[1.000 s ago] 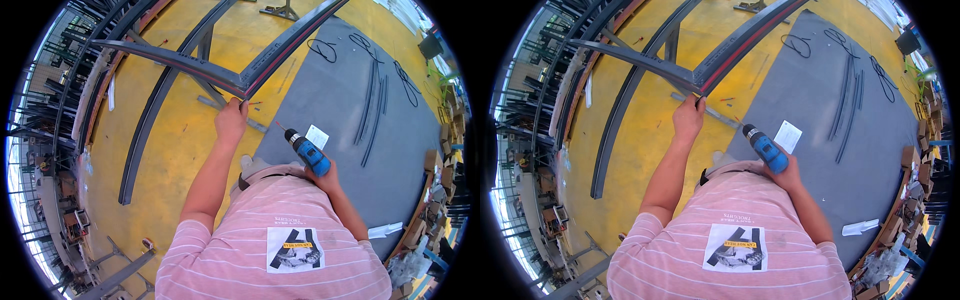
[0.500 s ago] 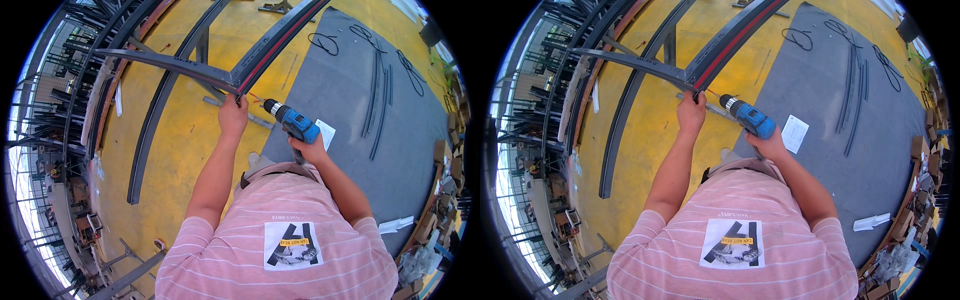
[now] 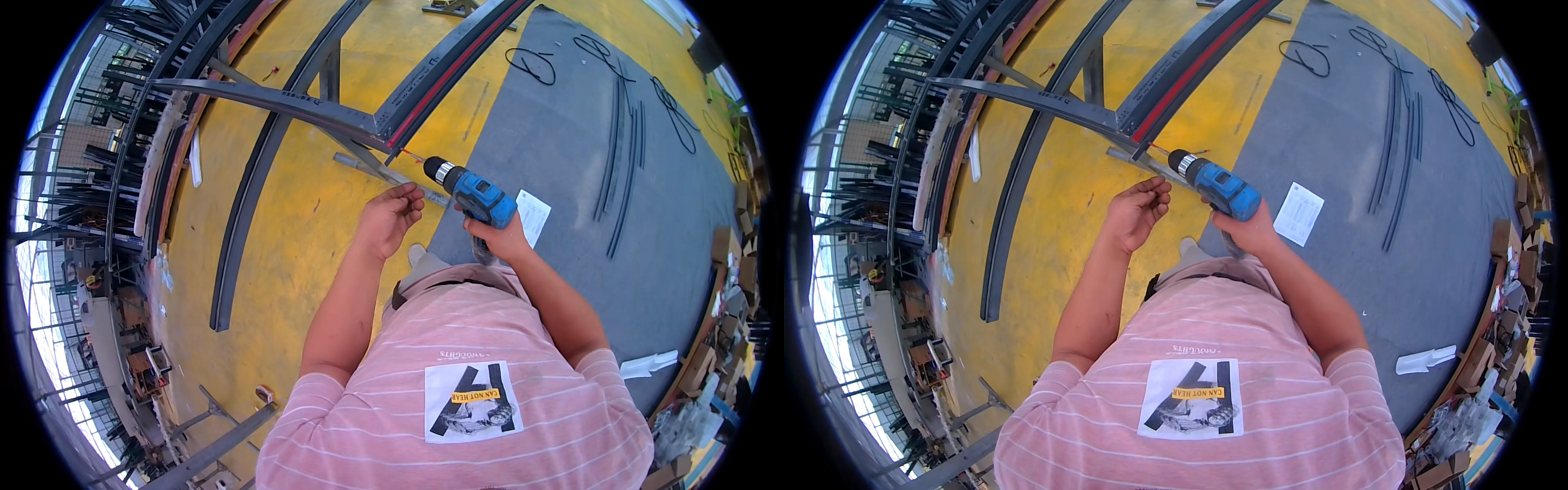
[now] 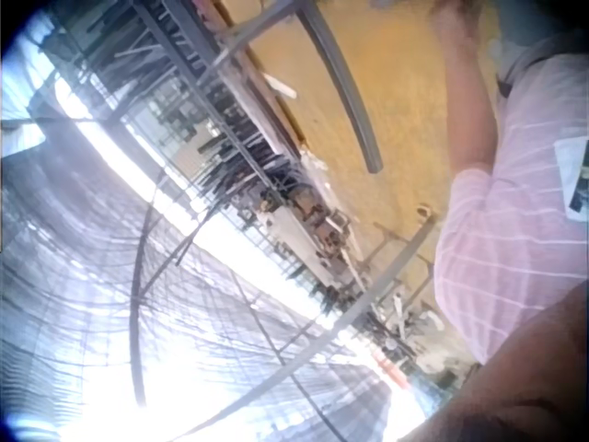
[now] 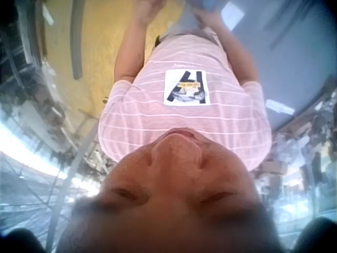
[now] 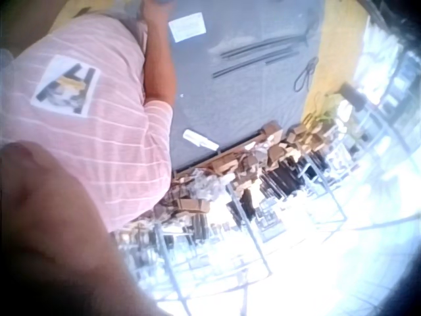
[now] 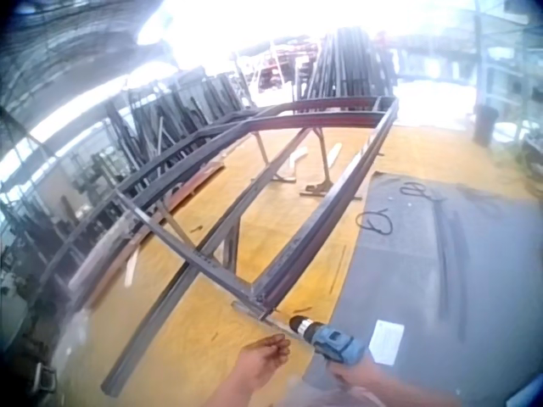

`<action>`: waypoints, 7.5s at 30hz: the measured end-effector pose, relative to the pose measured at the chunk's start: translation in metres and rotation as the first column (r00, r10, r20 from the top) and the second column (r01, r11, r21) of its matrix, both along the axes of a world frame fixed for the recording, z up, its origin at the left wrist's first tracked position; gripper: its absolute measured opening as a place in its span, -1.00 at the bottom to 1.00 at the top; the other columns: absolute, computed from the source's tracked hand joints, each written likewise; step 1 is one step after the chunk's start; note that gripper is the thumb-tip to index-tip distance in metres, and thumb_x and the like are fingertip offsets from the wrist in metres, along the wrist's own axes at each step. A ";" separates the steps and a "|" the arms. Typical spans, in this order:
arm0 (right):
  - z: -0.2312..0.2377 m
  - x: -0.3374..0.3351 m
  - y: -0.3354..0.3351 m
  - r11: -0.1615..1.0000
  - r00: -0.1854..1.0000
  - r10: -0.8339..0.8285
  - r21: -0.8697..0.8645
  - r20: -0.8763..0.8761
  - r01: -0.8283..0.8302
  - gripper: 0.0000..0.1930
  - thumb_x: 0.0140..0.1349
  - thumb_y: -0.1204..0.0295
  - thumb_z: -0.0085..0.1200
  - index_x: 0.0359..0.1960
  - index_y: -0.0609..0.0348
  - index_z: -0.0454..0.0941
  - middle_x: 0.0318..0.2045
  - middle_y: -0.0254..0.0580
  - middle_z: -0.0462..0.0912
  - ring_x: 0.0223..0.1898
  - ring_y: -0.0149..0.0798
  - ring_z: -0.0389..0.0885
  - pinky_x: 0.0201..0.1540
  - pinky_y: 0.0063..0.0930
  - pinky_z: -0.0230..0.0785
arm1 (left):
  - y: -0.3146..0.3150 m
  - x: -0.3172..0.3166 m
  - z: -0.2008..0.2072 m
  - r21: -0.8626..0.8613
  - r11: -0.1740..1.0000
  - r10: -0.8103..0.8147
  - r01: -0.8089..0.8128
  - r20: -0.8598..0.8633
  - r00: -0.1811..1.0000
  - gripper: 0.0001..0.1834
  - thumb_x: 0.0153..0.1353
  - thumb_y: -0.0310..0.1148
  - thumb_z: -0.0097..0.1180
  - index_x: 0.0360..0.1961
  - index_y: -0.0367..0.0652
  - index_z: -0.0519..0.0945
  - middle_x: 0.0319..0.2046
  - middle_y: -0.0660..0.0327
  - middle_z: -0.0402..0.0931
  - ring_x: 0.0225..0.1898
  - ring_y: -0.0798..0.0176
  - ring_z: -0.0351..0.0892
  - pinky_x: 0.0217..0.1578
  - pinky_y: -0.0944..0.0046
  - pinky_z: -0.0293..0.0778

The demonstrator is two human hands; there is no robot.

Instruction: The person uses a power drill to drive screws into the corners of a large metal frame, using an L-square to check the alignment before drilling each screw.

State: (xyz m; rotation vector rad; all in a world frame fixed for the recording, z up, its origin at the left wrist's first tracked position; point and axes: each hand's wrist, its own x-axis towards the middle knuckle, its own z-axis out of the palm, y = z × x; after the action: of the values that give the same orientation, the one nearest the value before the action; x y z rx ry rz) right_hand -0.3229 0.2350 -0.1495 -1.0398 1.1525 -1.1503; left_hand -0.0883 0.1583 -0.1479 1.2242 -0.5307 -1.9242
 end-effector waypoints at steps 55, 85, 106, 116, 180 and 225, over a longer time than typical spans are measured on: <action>-0.029 -0.013 0.015 0.999 0.991 -0.040 -0.018 -0.126 0.038 -0.71 0.07 0.49 0.30 -0.13 0.24 0.69 -0.26 -0.27 0.74 -0.24 -0.42 0.65 -0.10 -0.42 0.51 | -0.058 -0.017 -0.002 0.120 0.985 0.145 -0.126 -0.167 0.975 -0.82 0.42 -0.32 0.07 -0.16 -0.23 0.59 -0.41 0.25 0.47 -0.44 0.33 0.42 -0.47 0.36 0.35; -0.038 0.007 0.024 0.996 0.990 -0.083 -0.038 -0.111 0.079 -0.65 0.11 0.42 0.31 -0.06 0.25 0.59 -0.28 -0.26 0.70 -0.24 -0.44 0.59 -0.10 -0.43 0.48 | -0.048 -0.024 -0.011 0.024 0.982 0.185 -0.185 -0.248 0.951 -0.82 0.46 -0.38 -0.03 -0.06 -0.19 0.56 -0.32 0.26 0.51 -0.39 0.35 0.41 -0.41 0.39 0.35; -0.030 0.005 0.019 0.993 0.998 -0.062 -0.095 0.012 0.063 -0.69 0.11 0.50 0.23 -0.07 0.25 0.66 -0.21 -0.24 0.74 -0.16 -0.41 0.66 -0.01 -0.45 0.49 | -0.048 -0.020 -0.014 0.038 0.985 0.173 -0.169 -0.288 0.942 -0.83 0.46 -0.37 -0.01 -0.08 -0.18 0.58 -0.32 0.27 0.52 -0.37 0.35 0.42 -0.38 0.38 0.36; -0.028 -0.001 0.013 0.999 0.998 0.008 -0.047 0.056 -0.005 -0.60 0.18 0.54 0.17 0.10 0.16 0.60 -0.10 -0.31 0.72 -0.12 -0.45 0.61 -0.01 -0.48 0.46 | -0.031 0.001 0.000 -0.109 0.977 0.207 -0.183 0.287 0.935 -0.79 0.40 -0.42 -0.02 -0.03 -0.21 0.57 -0.39 0.31 0.48 -0.44 0.39 0.40 -0.41 0.39 0.34; -0.057 -0.014 -0.023 0.919 0.882 -0.058 -0.369 -0.468 -0.135 -0.54 -0.03 0.28 0.32 -0.02 -0.06 0.61 -0.49 -0.13 0.65 -0.44 0.00 0.65 -0.40 -0.23 0.48 | -0.151 -0.045 0.130 0.184 0.548 0.166 0.816 0.932 -0.322 -0.16 0.48 0.24 -0.43 -0.48 -0.27 0.66 -0.50 -0.17 0.58 -0.28 -0.32 0.58 -0.19 -0.12 0.46; -0.052 -0.025 -0.028 0.896 0.878 -0.090 -0.423 -0.471 -0.134 -0.38 0.00 0.29 0.34 0.20 0.03 0.54 -0.23 -0.08 0.73 -0.36 0.03 0.69 -0.29 -0.22 0.52 | -0.155 -0.044 0.131 0.223 0.548 0.124 0.806 0.931 -0.342 -0.17 0.47 0.19 -0.44 -0.47 -0.29 0.67 -0.48 -0.18 0.58 -0.27 -0.33 0.57 -0.16 -0.15 0.43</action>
State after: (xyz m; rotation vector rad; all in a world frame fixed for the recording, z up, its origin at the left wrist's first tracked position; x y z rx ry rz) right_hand -0.3476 0.2067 -0.2019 -1.7697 1.2780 -1.2012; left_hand -0.1322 0.0034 -0.0167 1.9686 -2.6503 -0.2666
